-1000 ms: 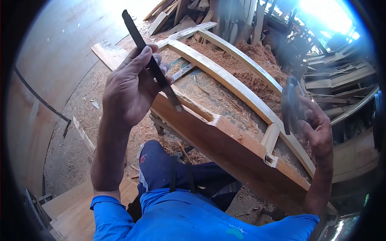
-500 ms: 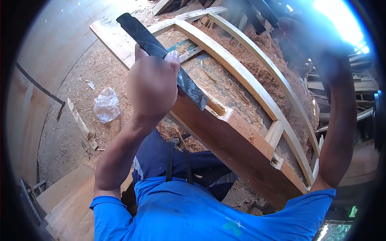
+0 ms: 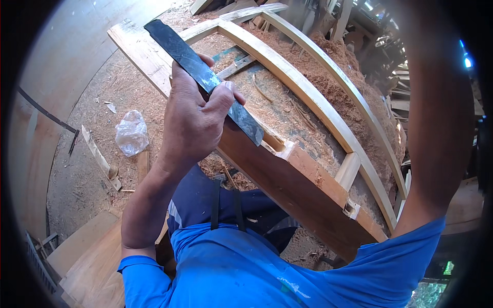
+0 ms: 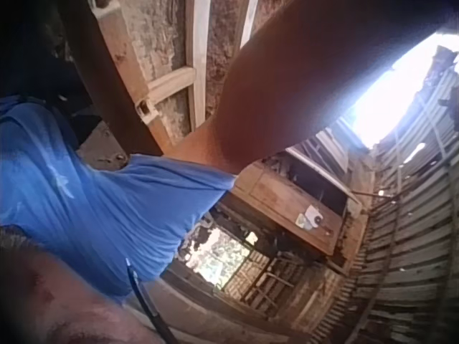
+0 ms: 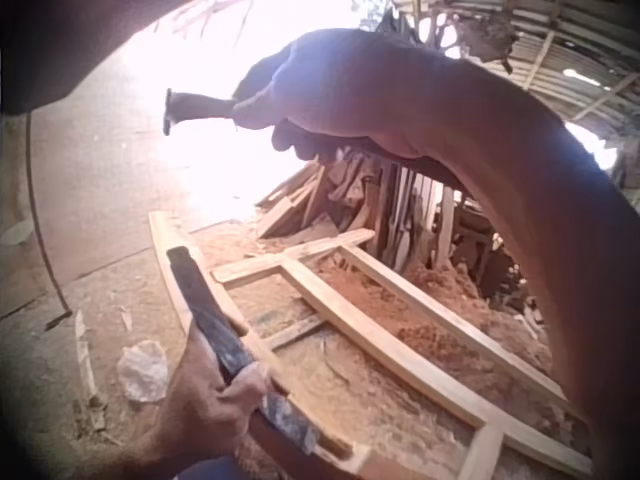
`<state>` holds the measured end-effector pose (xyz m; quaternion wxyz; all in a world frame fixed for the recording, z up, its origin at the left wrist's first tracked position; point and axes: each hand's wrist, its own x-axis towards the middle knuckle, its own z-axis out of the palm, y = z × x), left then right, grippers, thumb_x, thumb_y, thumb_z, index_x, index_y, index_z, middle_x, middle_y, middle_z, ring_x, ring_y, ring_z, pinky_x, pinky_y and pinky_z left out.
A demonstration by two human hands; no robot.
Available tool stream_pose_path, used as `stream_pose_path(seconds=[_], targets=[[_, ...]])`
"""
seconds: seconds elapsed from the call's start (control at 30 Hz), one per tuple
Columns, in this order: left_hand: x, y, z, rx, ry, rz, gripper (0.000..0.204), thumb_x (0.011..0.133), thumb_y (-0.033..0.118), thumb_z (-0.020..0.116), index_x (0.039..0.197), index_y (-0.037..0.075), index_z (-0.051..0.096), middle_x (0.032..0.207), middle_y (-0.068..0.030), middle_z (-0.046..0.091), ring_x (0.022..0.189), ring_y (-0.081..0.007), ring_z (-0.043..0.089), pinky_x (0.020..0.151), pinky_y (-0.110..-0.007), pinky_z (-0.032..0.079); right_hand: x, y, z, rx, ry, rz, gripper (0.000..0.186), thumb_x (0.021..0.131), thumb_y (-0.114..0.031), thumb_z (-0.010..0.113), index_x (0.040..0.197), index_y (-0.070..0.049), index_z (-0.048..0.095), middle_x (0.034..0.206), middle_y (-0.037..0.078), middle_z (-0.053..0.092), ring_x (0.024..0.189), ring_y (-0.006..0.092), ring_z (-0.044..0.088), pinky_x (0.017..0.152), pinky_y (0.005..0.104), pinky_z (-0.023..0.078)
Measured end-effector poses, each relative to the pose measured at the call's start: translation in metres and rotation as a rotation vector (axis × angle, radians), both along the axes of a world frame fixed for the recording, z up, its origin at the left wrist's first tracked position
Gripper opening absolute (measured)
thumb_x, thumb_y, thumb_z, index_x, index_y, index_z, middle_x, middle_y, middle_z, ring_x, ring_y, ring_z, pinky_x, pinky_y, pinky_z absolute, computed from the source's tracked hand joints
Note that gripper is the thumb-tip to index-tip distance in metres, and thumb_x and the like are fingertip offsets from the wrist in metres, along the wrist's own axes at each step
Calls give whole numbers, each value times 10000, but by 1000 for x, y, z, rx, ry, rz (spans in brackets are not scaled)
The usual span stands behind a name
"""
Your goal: The person uses a chisel and hammer to carve a mortise into a wooden beam, then cleans out the debris by hand and uses a small piece of wood to check the fit.
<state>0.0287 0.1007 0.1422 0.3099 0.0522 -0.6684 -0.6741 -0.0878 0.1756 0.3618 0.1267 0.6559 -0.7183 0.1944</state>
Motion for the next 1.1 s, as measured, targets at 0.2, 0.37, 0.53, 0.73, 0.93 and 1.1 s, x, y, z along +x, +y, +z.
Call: stream_pose_path(seconds=[0.2, 0.37, 0.53, 0.73, 0.93, 1.1], targets=[[4, -9, -13, -35, 64, 143, 391, 959, 20, 525, 1278, -17, 300, 867, -101, 597, 804, -173, 692, 706, -307, 577, 25, 3, -31, 281, -76, 69, 323, 944, -189, 697, 1225, -32, 680, 767, 59, 670, 589, 110, 576, 551, 270, 477], [0, 3, -8, -132, 58, 117, 324, 960, -27, 451, 1254, -1, 317, 932, -107, 571, 819, -145, 659, 787, -296, 536, 33, 15, -25, 368, -85, 1, 333, 949, -196, 688, 1242, -37, 672, 781, 62, 671, 615, 113, 582, 568, 271, 482], [4, 2, -13, -170, 50, 133, 326, 958, -30, 439, 1254, 4, 308, 955, -111, 558, 812, -150, 657, 776, -295, 540, 38, 7, -23, 371, -92, 16, 343, 954, -202, 679, 1258, -42, 664, 796, 65, 672, 641, 115, 589, 585, 272, 487], [0, 2, -26, -167, 151, 173, 461, 956, 23, 546, 1289, -44, 235, 920, -72, 504, 738, -122, 542, 714, -334, 515, 46, 7, -20, 385, -104, 1, 355, 961, -209, 668, 1277, -48, 654, 812, 69, 673, 672, 119, 597, 605, 273, 493], [4, 7, -24, -97, 162, 106, 482, 955, 16, 535, 1304, -77, 217, 866, -60, 486, 689, -132, 506, 714, -325, 505, 51, 5, -17, 383, -106, -16, 367, 968, -217, 658, 1297, -54, 645, 829, 72, 674, 703, 122, 605, 625, 274, 499], [-2, 11, -31, -184, 140, 185, 351, 950, -63, 450, 1257, 16, 301, 953, -99, 509, 823, -154, 642, 776, -310, 544, 54, 8, -13, 377, -104, -34, 378, 973, -223, 649, 1313, -59, 636, 844, 75, 675, 729, 124, 612, 642, 275, 504]])
